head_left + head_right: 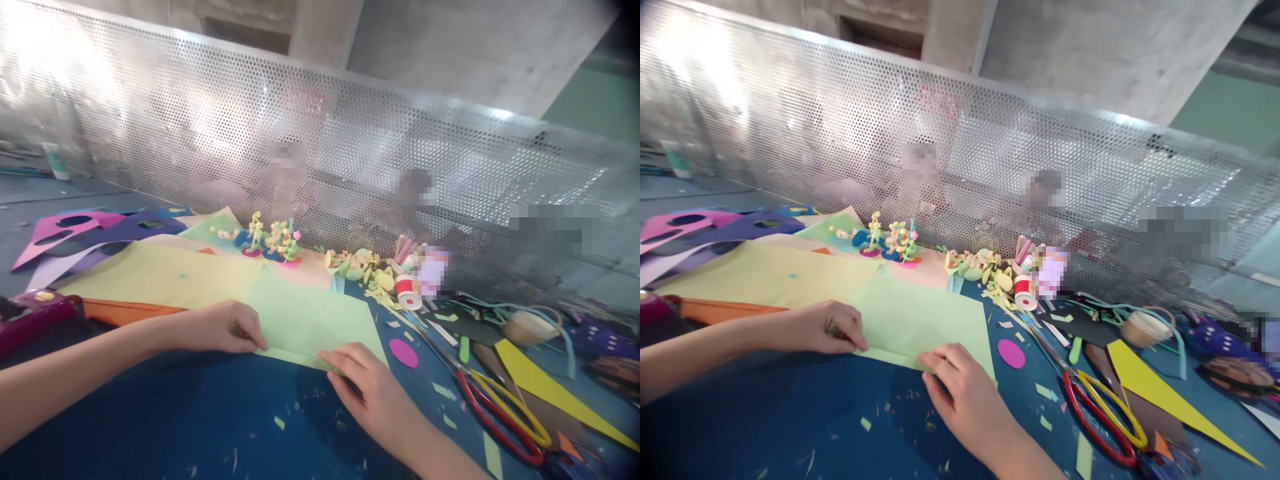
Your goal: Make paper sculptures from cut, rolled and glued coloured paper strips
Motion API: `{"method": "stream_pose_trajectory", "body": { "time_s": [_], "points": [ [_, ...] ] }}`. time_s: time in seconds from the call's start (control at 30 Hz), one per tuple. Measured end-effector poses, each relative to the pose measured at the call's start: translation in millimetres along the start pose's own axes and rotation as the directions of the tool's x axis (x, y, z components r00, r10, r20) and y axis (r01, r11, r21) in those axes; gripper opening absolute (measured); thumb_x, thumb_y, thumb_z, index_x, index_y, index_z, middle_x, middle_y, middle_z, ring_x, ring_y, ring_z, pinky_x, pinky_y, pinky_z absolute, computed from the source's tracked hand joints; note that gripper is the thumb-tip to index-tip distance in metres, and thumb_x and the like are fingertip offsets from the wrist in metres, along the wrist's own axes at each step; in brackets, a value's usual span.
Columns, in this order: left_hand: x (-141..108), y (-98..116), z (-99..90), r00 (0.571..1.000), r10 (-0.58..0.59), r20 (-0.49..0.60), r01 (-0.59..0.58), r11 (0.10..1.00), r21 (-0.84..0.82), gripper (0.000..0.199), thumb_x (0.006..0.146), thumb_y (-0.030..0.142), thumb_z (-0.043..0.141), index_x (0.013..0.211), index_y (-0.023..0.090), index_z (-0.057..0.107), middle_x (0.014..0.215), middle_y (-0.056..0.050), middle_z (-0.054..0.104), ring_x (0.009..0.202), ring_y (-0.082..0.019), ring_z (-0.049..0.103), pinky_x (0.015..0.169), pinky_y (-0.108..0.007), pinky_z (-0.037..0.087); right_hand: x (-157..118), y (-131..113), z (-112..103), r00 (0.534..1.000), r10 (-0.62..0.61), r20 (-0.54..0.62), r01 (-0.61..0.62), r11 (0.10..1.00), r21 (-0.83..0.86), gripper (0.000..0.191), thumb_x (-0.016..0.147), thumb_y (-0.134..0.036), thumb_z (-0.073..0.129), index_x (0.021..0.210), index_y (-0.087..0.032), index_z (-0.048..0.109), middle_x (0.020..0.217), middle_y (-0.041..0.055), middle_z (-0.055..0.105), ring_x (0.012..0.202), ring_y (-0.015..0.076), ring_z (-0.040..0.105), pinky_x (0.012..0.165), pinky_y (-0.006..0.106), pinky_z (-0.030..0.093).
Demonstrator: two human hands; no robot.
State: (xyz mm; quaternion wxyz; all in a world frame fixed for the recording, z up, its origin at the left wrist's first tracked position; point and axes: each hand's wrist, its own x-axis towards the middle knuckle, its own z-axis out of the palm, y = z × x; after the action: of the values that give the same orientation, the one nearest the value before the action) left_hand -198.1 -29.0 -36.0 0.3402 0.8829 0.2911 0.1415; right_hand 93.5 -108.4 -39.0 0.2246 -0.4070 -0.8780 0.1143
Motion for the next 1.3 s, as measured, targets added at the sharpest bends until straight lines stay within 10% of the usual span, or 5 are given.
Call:
{"method": "stream_pose_trajectory", "body": {
  "time_s": [0.47,1.3],
  "points": [
    [-10,9,-14.4,0.990,-0.104,0.092,0.102,0.994,0.028,0.017,0.078,0.023,0.057,0.091,0.020,0.068,0.083,-0.001,0.066,0.073,-0.012,0.060,0.068,-0.019,0.046,22,-16,12,0.972,-0.015,0.234,0.013,1.000,0.009,0.039,0.094,-0.030,0.032,0.133,-0.031,0.039,0.105,0.0053,0.054,0.096,0.0174,0.051,0.088,0.035,0.045],
    [-14,6,-26.7,0.985,-0.116,0.127,0.099,0.986,0.133,0.013,0.074,0.022,0.057,0.084,0.018,0.064,0.075,0.000,0.061,0.066,-0.011,0.055,0.060,-0.018,0.041,25,-16,20,0.981,-0.059,0.184,0.076,0.994,-0.083,0.038,0.092,-0.026,0.036,0.128,-0.031,0.047,0.095,0.0062,0.056,0.085,0.0189,0.052,0.075,0.034,0.048]
  ]
}}
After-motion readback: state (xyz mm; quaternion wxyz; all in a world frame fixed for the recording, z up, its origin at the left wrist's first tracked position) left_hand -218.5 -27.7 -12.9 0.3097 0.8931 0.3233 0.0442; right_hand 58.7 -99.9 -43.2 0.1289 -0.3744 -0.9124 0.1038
